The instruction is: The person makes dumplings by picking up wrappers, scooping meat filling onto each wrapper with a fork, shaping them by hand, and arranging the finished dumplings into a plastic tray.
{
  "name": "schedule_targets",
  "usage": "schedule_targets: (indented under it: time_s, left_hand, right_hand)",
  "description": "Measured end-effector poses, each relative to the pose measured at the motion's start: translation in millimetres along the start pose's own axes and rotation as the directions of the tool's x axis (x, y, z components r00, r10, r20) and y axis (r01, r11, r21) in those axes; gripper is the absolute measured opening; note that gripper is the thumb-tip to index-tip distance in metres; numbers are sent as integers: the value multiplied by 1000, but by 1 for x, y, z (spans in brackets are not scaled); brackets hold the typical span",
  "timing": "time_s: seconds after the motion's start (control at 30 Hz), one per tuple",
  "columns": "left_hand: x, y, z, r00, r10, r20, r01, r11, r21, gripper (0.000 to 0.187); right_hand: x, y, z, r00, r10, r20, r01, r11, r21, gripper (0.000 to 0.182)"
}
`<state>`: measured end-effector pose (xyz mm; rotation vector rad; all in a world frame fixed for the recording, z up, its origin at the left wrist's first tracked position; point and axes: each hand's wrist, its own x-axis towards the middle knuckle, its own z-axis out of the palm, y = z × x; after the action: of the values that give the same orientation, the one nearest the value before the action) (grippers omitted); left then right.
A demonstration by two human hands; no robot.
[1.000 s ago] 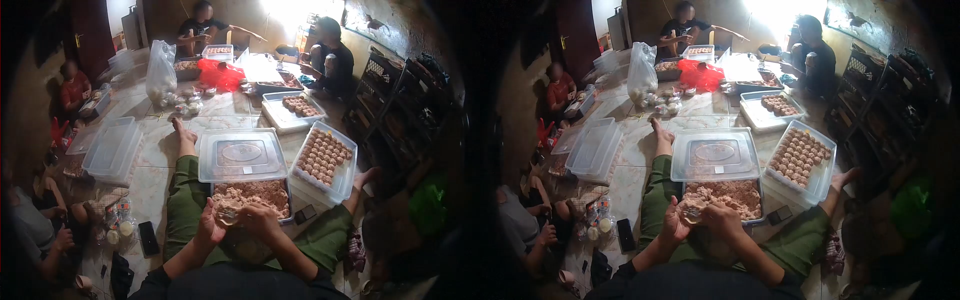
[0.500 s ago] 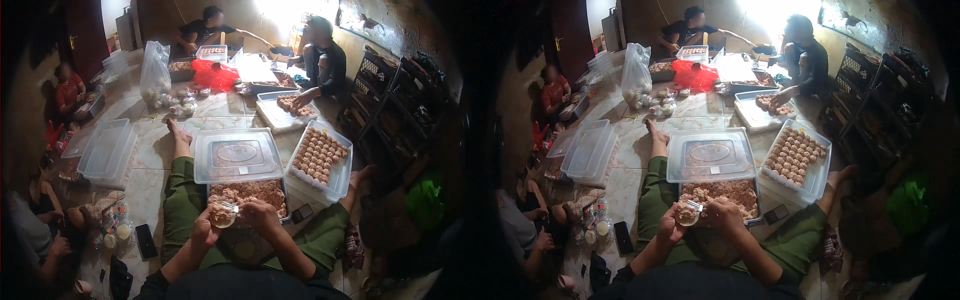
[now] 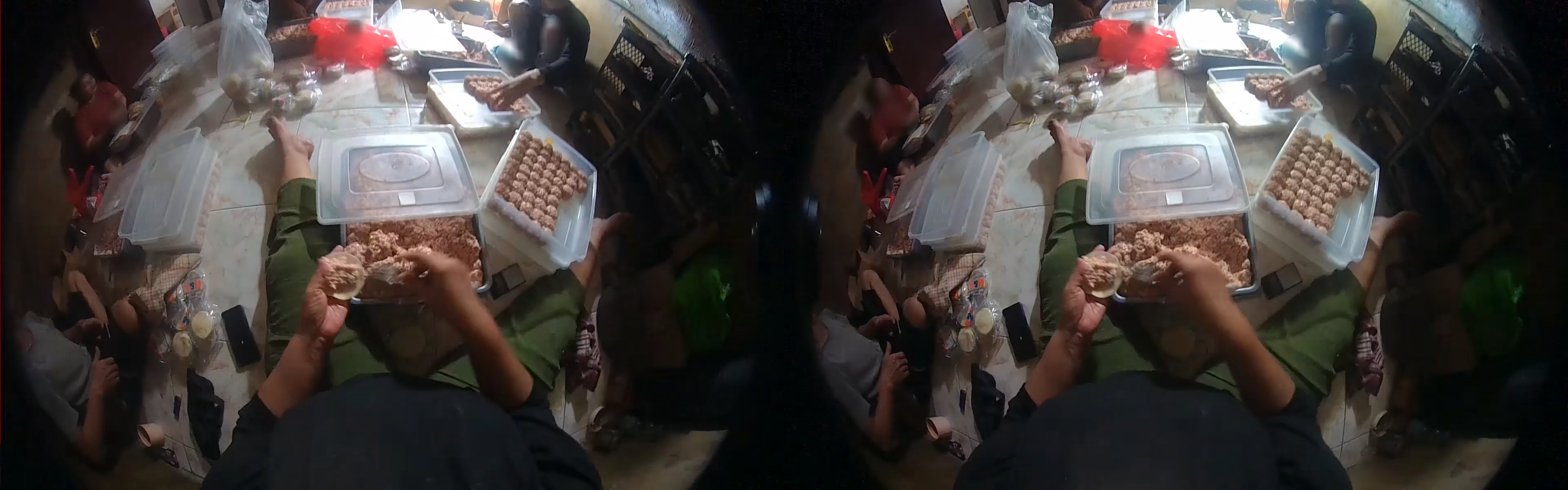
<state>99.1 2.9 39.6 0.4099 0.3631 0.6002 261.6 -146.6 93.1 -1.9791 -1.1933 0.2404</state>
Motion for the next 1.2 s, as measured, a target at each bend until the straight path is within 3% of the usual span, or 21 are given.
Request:
schedule_targets:
  time_s: [0.1, 0.17, 0.23, 0.27, 0.33, 0.43, 0.5, 0.53, 0.63, 0.7, 0.73, 0.77, 0.83, 0.87, 0.93, 1.0, 1.1, 1.13, 1.2]
  left_hand:
    - [-3, 16, -6, 1000, 0, 24, 4, 986, -167, 53]
    - [-1, 15, -8, 999, -13, 41, 16, 995, -93, 51]
    - [2, 9, -15, 999, -27, 37, 28, 999, -18, 50]
    - [1, 6, -14, 999, -39, 19, 38, 999, 36, 50]
    - [1, 5, -10, 998, -60, -8, 60, 998, 3, 51]
    - [0, 3, -12, 997, -82, -5, 81, 992, -93, 56]
    - [-2, 4, -7, 996, -77, -49, 74, 995, -67, 58]
    - [-1, 0, -9, 998, -34, -46, 37, 997, 73, 57]
    - [0, -6, -9, 999, -53, -8, 54, 992, 113, 54]
    - [1, -13, -14, 996, -88, 26, 87, 995, 49, 59]
    - [0, -13, -12, 992, -123, 19, 124, 992, -20, 61]
    - [2, -13, -10, 988, -152, 18, 153, 984, -88, 62]
    - [2, -17, -3, 987, -155, 32, 156, 987, -47, 66]
    - [0, -18, 1, 985, -168, 48, 169, 985, -36, 66]
    - [-1, -20, 10, 979, -185, 91, 185, 983, 3, 66]
    - [-5, -22, 22, 970, -220, 102, 228, 970, -81, 66]
    - [-8, -24, 26, 958, -231, 167, 257, 955, -151, 64]
    - [-8, -25, 27, 954, -231, 191, 263, 951, -163, 63]
    - [-11, -25, 30, 966, -196, 166, 210, 975, -73, 58]
  right_hand:
    - [17, 71, -22, 993, -49, -107, 17, 959, -284, 14]
    - [27, 84, -38, 984, 99, -149, -169, 793, -586, 10]
    - [40, 107, -40, 971, 173, -163, -237, 761, -604, 5]
    - [48, 123, -32, 981, 136, -138, -193, 745, -639, 4]
    - [57, 147, -17, 995, 60, -80, -99, 705, -703, 5]
    - [62, 136, 6, 993, 120, -17, -94, 668, -738, 6]
    - [61, 137, 22, 998, 21, -60, -56, 730, -681, 6]
    - [60, 130, 20, 999, 3, -54, -38, 749, -661, 7]
    - [51, 114, 9, 997, -69, -26, 40, 796, -603, 14]
    - [47, 115, 9, 988, 142, -52, -151, 954, -258, 13]
    - [44, 101, -1, 983, 182, 28, -181, 983, -41, 18]
    - [45, 91, -5, 975, 222, 30, -219, 972, -83, 19]
    - [44, 85, -8, 958, 269, 103, -287, 906, 312, 17]
    - [43, 91, -4, 987, 152, 50, -160, 955, 248, 15]
    - [37, 61, -13, 994, 87, 63, -101, 959, 266, 15]
    - [25, 44, -8, 998, 22, 51, -37, 946, 323, 16]
    - [3, -8, -11, 1000, 9, 26, -14, 982, 186, 15]
    - [-3, -10, 0, 990, -131, -56, 138, 980, 145, 13]
    - [-19, -17, 9, 987, -141, -84, 143, 990, 17, 10]
